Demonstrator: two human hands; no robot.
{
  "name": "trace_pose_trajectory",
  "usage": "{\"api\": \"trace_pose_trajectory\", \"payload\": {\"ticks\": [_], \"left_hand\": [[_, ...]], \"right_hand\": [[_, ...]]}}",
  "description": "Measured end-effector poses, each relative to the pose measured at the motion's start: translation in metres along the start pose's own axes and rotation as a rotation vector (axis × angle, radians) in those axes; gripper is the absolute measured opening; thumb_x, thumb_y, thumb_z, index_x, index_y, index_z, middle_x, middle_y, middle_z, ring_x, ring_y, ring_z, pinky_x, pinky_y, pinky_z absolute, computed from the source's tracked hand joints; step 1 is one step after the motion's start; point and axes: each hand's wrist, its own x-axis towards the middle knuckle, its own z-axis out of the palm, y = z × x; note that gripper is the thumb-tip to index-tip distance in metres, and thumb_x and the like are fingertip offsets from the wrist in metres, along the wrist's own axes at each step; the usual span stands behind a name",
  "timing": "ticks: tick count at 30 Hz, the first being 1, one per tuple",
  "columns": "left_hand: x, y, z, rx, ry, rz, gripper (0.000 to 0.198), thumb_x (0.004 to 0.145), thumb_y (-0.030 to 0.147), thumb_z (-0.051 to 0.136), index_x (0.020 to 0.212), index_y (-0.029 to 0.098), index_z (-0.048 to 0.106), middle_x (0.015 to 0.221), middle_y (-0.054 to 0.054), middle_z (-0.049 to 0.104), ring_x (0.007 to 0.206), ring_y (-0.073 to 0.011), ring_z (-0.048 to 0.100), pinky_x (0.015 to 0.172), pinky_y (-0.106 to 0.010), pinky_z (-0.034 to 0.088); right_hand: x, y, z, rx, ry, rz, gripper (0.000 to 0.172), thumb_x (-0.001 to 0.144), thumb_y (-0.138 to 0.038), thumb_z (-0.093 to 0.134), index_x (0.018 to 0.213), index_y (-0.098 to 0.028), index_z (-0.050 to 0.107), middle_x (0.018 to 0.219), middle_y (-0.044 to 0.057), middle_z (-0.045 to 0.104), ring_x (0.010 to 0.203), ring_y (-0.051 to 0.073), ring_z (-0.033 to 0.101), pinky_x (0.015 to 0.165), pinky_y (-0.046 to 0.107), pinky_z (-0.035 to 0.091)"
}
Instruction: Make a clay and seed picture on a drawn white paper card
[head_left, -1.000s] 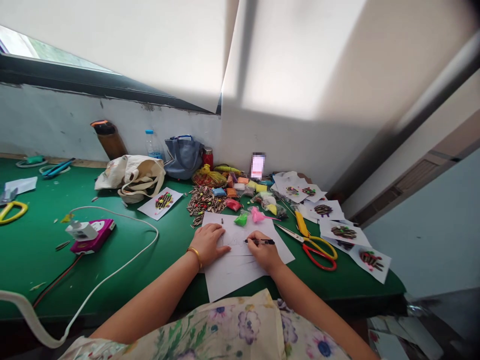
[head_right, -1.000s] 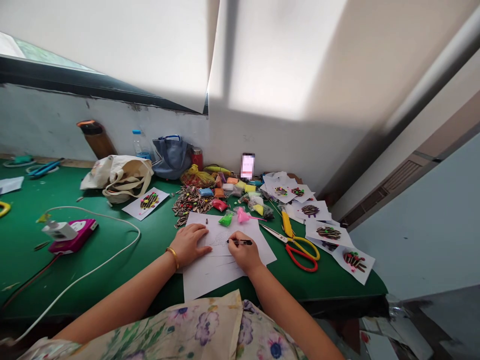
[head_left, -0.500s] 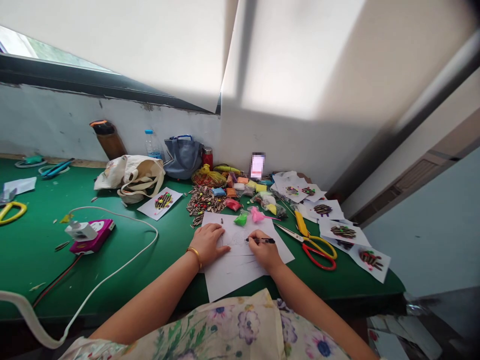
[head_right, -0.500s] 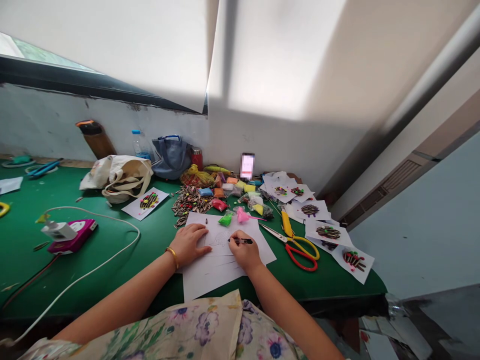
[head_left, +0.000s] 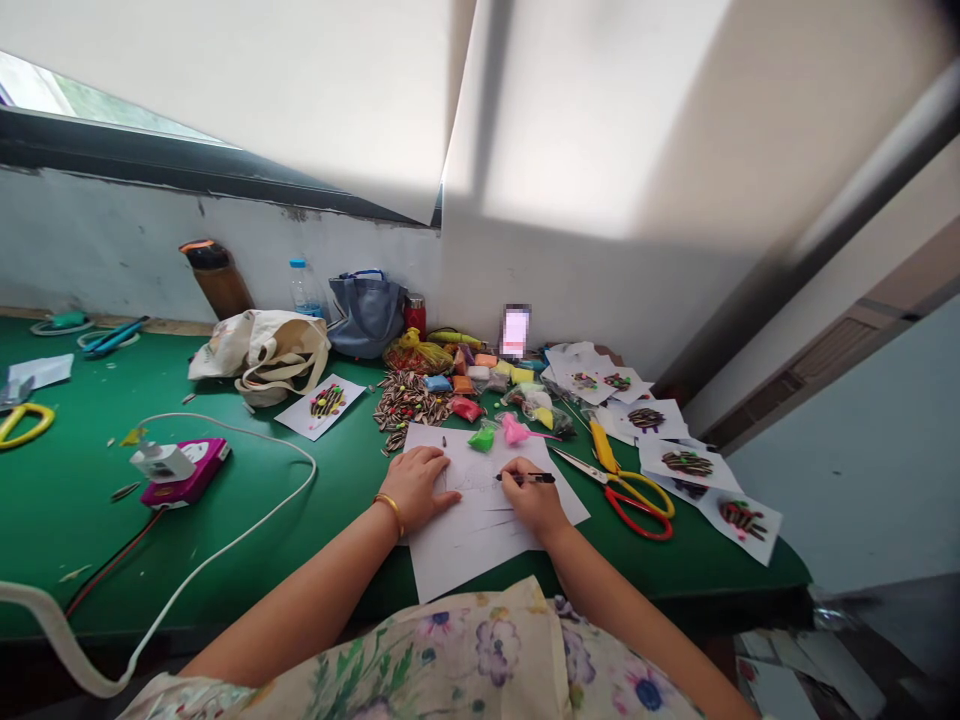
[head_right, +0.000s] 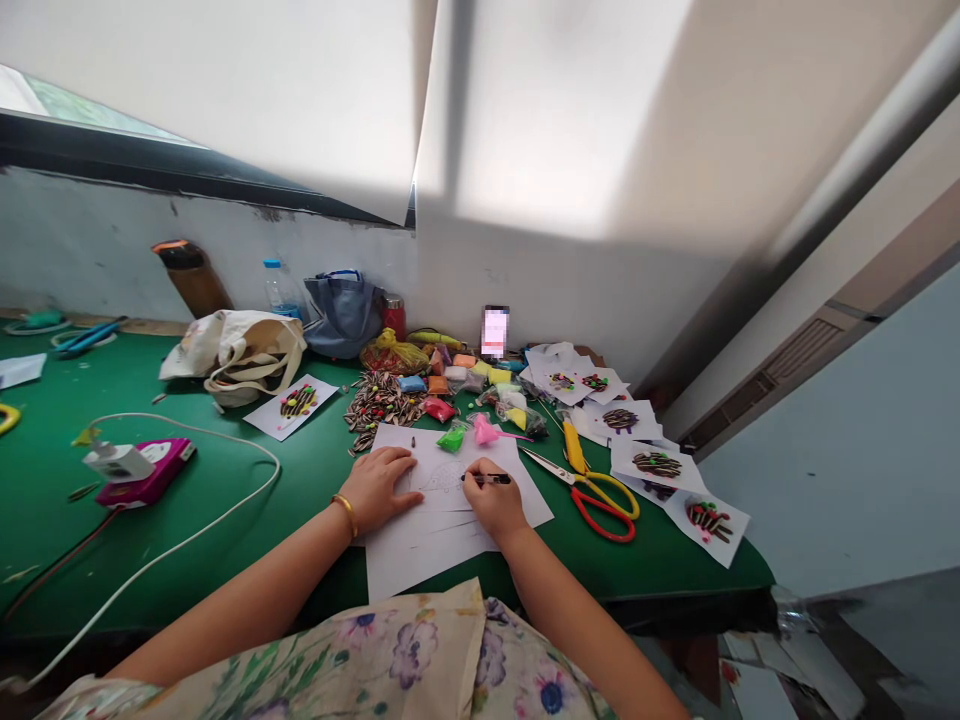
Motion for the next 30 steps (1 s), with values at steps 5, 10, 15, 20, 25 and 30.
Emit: {"api": "trace_pose_trajectory", "payload": {"ticks": [5, 10, 15, 20, 25, 30], "left_hand": [[-0.0001, -0.0003, 0.0003, -0.004, 0.003, 0.001, 0.051, 0.073, 0.057, 0.067, 0.115, 0.027, 0.063, 0.128, -0.006, 0.058, 0.122, -0.0278, 0.046, 0.101, -0.042, 0.032], [-0.0002, 0.0005, -0.0003, -0.001, 0.002, -0.002, 0.051, 0.073, 0.056, 0.068, 0.115, 0.026, 0.062, 0.128, -0.006, 0.058, 0.121, -0.0272, 0.047, 0.100, -0.041, 0.032], [0.0001, 0.0000, 0.0002, 0.004, 0.003, 0.000, 0.052, 0.073, 0.056, 0.068, 0.115, 0.026, 0.062, 0.128, -0.006, 0.058, 0.121, -0.0272, 0.047, 0.100, -0.041, 0.033], [-0.0003, -0.0010, 0.0009, -0.004, 0.005, 0.004, 0.052, 0.073, 0.056, 0.068, 0.115, 0.026, 0.062, 0.128, -0.006, 0.058, 0.121, -0.0276, 0.047, 0.101, -0.042, 0.032], [-0.0002, -0.0017, 0.0016, 0.002, 0.009, 0.009, 0.052, 0.073, 0.057, 0.067, 0.115, 0.026, 0.062, 0.128, -0.006, 0.058, 0.121, -0.0276, 0.047, 0.100, -0.042, 0.033], [0.0002, -0.0021, 0.0026, 0.009, 0.017, 0.018, 0.052, 0.073, 0.057, 0.067, 0.115, 0.026, 0.062, 0.128, -0.006, 0.058, 0.121, -0.0277, 0.047, 0.100, -0.043, 0.033]], "right_hand": [[0.0003, 0.0001, -0.0002, 0.012, 0.022, 0.011, 0.014, 0.078, -0.026, 0.047, 0.073, -0.024, 0.060, 0.070, -0.002, 0.065, 0.067, 0.016, 0.058, 0.063, 0.025, 0.039], [0.0010, 0.0003, -0.0015, 0.019, 0.062, 0.044, 0.014, 0.079, -0.026, 0.047, 0.073, -0.023, 0.060, 0.071, -0.002, 0.065, 0.067, 0.016, 0.058, 0.063, 0.025, 0.039], [0.0015, -0.0001, -0.0005, -0.002, 0.033, 0.051, 0.014, 0.078, -0.026, 0.048, 0.073, -0.024, 0.060, 0.070, -0.003, 0.065, 0.066, 0.016, 0.058, 0.061, 0.025, 0.037], [0.0022, 0.0019, -0.0005, 0.012, 0.067, 0.045, 0.014, 0.078, -0.026, 0.047, 0.072, -0.023, 0.059, 0.069, -0.002, 0.064, 0.066, 0.016, 0.057, 0.061, 0.025, 0.037], [0.0011, 0.0025, -0.0009, 0.026, 0.070, 0.029, 0.015, 0.078, -0.025, 0.046, 0.070, -0.023, 0.058, 0.071, -0.002, 0.064, 0.068, 0.016, 0.057, 0.062, 0.025, 0.038], [-0.0005, -0.0013, -0.0005, -0.013, 0.038, 0.021, 0.014, 0.077, -0.024, 0.046, 0.070, -0.023, 0.058, 0.069, -0.002, 0.063, 0.067, 0.016, 0.056, 0.061, 0.025, 0.036]]}}
